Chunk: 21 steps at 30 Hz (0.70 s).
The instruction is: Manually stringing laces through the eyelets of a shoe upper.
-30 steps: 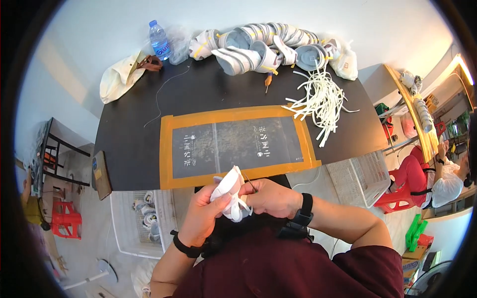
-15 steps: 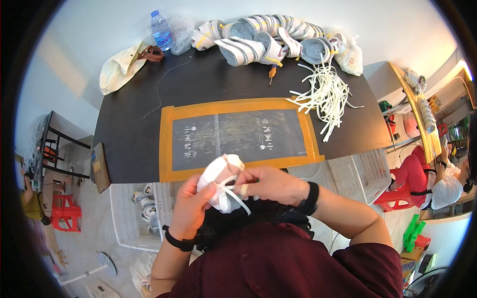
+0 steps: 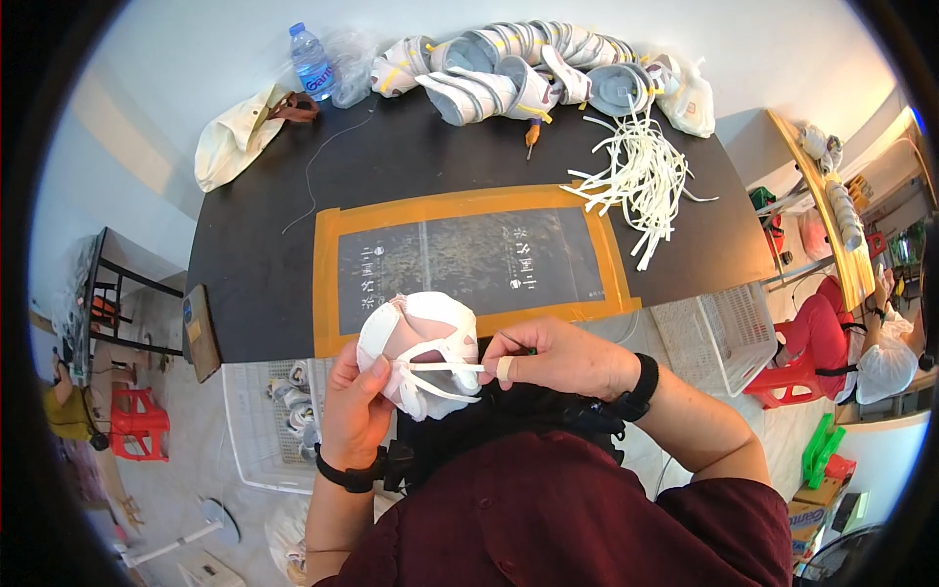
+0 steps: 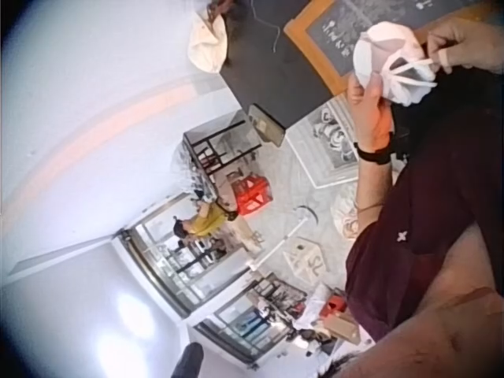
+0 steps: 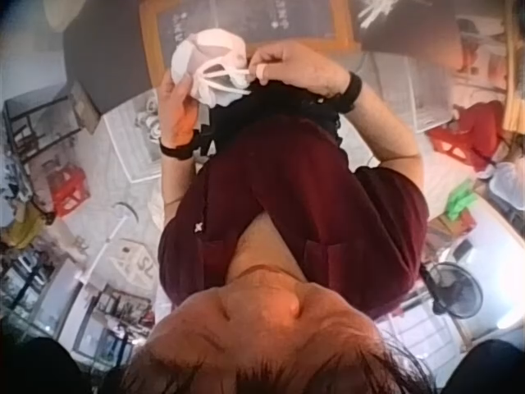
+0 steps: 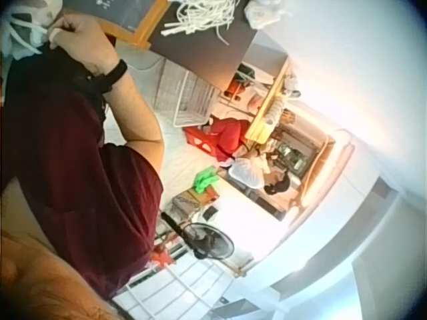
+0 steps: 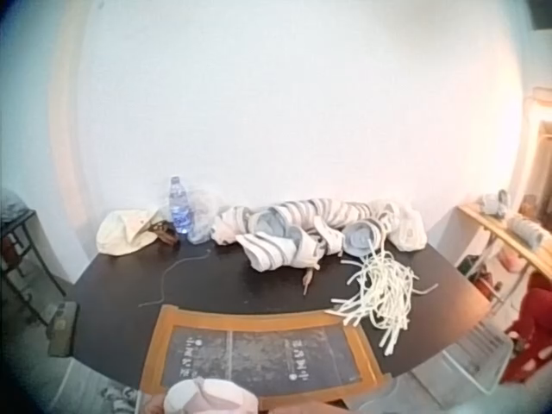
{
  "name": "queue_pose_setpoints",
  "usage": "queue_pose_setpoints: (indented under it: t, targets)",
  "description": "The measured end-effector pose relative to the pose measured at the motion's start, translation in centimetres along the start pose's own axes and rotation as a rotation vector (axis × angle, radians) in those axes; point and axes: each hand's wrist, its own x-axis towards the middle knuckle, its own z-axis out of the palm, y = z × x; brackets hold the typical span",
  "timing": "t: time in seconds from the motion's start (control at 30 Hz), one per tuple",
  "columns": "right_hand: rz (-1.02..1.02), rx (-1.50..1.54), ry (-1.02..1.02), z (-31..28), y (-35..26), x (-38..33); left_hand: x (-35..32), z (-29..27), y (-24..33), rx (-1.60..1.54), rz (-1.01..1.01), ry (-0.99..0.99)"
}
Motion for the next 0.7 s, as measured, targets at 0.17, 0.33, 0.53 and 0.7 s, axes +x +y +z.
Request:
queue_pose_setpoints:
  t: [0.17, 0.33, 0.53, 0.7]
  targets:
    - [-0.044, -0.077, 0.107, -1.6, 1.9, 0.0, 0.1, 0.0, 0.1, -0.023, -0.005, 0.004]
    - [-0.094, -0.178, 0.334, -3.3, 2.3, -0.8, 0.1, -0.6, 0.3, -0.019, -0.024, 0.010]
    - [-0.396, -0.231, 0.301, 0.9, 0.1, -1.3, 0.0, -0.1, 1.0, 0.099, 0.004, 0.045]
    - [-0.405, -0.547, 0.279, 5.2, -0.3, 1.8, -0.7, 1.1, 1.9, 0.624, 0.071, -0.029]
